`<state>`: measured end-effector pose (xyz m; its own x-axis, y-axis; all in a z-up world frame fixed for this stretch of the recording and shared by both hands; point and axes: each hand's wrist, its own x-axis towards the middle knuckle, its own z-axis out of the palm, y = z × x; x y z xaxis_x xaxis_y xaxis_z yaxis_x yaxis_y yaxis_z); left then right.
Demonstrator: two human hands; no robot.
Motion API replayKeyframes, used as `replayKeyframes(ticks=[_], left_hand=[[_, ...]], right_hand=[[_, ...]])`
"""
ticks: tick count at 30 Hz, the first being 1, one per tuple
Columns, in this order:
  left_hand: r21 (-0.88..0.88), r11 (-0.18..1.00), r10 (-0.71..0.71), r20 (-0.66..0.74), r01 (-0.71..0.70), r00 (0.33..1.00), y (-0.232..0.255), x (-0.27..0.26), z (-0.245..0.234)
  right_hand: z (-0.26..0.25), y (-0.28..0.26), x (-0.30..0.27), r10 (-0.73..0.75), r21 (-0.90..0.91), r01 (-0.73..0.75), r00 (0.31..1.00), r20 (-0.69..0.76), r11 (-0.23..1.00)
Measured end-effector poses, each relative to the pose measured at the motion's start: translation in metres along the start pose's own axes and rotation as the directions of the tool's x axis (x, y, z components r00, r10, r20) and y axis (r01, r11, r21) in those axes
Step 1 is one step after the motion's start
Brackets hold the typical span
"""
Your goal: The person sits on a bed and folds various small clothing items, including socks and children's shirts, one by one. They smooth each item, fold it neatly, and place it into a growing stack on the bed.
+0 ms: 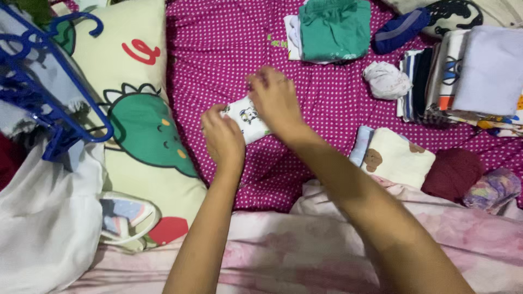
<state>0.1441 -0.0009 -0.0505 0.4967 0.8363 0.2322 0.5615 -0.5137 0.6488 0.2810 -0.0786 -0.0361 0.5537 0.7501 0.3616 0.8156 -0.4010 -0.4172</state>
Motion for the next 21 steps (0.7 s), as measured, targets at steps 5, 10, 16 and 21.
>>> replayKeyframes(ticks=[5,10,16,21], left_hand=[[0.108,0.991,0.083,-0.041,-0.078,0.996,0.003,-0.004,-0.006],[0.072,0.997,0.031,0.030,-0.033,0.999,-0.012,0.001,-0.004],[0.015,0.999,0.053,-0.102,-0.052,0.993,-0.039,0.001,0.010],[-0.216,0.976,-0.004,-0.082,-0.014,0.997,-0.052,-0.005,0.007]], right_hand=[[0.012,-0.028,-0.030,-0.219,-0.144,0.242,0.963,0.158,0.959],[0.022,-0.019,-0.036,-0.100,-0.117,0.137,0.954,0.283,0.984],[0.022,-0.017,-0.036,0.025,-0.174,0.034,0.945,0.326,0.984],[0.021,-0.008,-0.044,0.153,-0.124,-0.114,0.917,0.367,0.986]])
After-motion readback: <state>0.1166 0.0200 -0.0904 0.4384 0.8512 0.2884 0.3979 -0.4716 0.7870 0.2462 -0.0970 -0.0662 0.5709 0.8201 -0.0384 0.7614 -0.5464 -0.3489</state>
